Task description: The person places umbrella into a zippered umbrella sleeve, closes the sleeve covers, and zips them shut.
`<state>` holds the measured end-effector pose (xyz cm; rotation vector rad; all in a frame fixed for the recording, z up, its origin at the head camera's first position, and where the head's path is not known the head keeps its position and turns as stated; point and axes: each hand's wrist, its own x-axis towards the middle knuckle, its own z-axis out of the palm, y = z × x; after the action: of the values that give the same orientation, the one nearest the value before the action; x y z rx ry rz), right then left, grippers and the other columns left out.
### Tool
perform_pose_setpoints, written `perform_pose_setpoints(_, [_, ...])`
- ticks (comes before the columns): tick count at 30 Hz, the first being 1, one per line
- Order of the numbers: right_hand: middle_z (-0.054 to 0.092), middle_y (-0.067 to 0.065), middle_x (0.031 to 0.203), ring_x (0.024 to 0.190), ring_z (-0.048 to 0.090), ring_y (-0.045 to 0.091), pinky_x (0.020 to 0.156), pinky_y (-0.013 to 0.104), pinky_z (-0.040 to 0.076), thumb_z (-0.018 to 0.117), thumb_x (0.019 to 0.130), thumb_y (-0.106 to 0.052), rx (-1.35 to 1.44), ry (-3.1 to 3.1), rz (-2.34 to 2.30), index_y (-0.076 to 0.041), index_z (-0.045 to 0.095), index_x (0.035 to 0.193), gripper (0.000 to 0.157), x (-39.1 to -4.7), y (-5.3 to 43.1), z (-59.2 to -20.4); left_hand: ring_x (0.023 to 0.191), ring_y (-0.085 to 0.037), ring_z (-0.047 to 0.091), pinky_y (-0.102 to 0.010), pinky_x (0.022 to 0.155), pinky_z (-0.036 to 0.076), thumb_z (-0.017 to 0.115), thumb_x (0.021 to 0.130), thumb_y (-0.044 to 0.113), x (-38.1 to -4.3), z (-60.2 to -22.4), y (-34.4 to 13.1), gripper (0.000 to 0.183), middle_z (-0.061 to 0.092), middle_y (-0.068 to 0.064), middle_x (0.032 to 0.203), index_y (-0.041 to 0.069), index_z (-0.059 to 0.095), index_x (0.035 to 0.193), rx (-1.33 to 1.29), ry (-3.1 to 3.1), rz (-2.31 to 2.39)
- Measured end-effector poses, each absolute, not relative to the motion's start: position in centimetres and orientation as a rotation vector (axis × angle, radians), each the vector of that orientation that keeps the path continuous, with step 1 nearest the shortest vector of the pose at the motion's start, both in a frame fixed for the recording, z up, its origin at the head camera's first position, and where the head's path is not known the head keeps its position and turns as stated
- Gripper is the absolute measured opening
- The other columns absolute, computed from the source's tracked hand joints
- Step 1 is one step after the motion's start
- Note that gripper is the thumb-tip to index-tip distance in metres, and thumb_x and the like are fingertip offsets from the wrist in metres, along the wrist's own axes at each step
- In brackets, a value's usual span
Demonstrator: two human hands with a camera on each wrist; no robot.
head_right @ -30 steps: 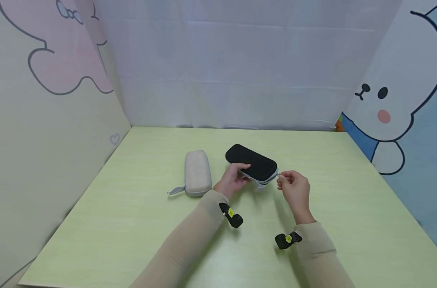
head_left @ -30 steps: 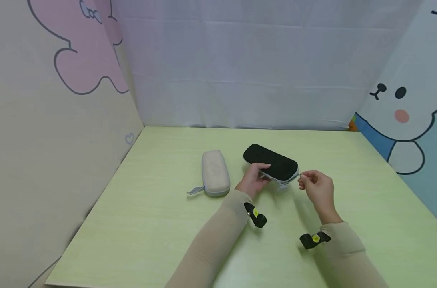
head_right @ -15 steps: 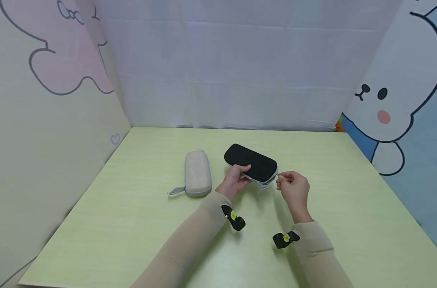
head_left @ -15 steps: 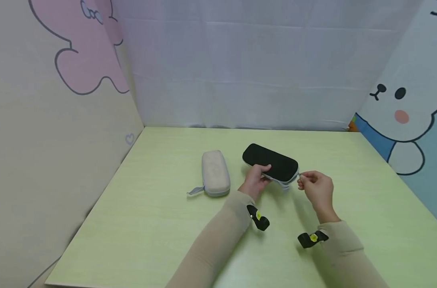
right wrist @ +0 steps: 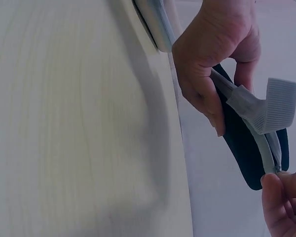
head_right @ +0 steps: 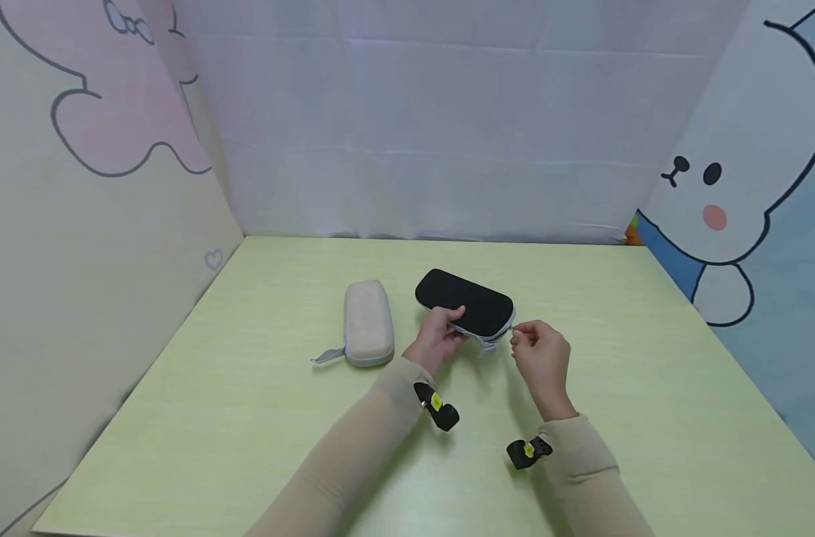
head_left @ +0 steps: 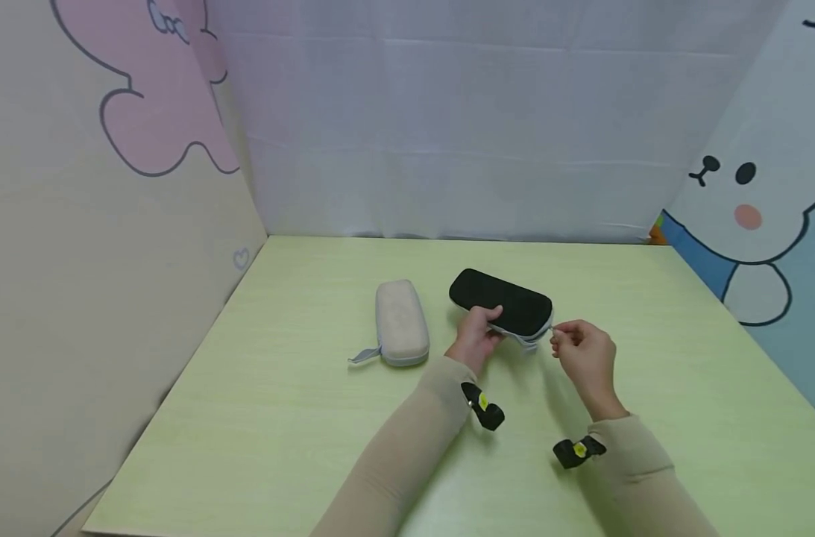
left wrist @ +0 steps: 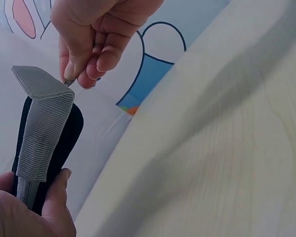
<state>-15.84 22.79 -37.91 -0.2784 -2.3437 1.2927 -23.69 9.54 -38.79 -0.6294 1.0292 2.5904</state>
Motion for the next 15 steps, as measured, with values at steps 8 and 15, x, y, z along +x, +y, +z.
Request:
perform_pose_setpoints(8, [0.065,0.019,0.073,0.051,0.054,0.003,0.045,0.014,0.045,0.057,0.086,0.005,-0.238,-2.349,1.215,0.008,0.065,0.084,0.008,-15.25,22.21,-37.66,0.1,-0.03,0.057,-0.043,0.09,0.045,0.06,0.078,-0.011,-23.6,-38.73,9.65,0.038,0.059,-0.019,0.108,-0.01,0.053,0.115,-0.634,1.005,2.605])
perform_pose_setpoints(15, [0.065,0.017,0.071,0.051,0.053,0.003,0.044,0.015,0.044,0.057,0.085,0.006,-0.182,-2.362,1.167,0.007,0.064,0.082,0.008,-15.08,22.15,-37.81,0.096,-0.029,0.058,-0.042,0.088,0.046,0.062,0.077,-0.009,-23.87,-38.74,9.61,0.036,0.059,-0.017,0.103,-0.009,0.054,0.112,-0.651,1.025,2.579])
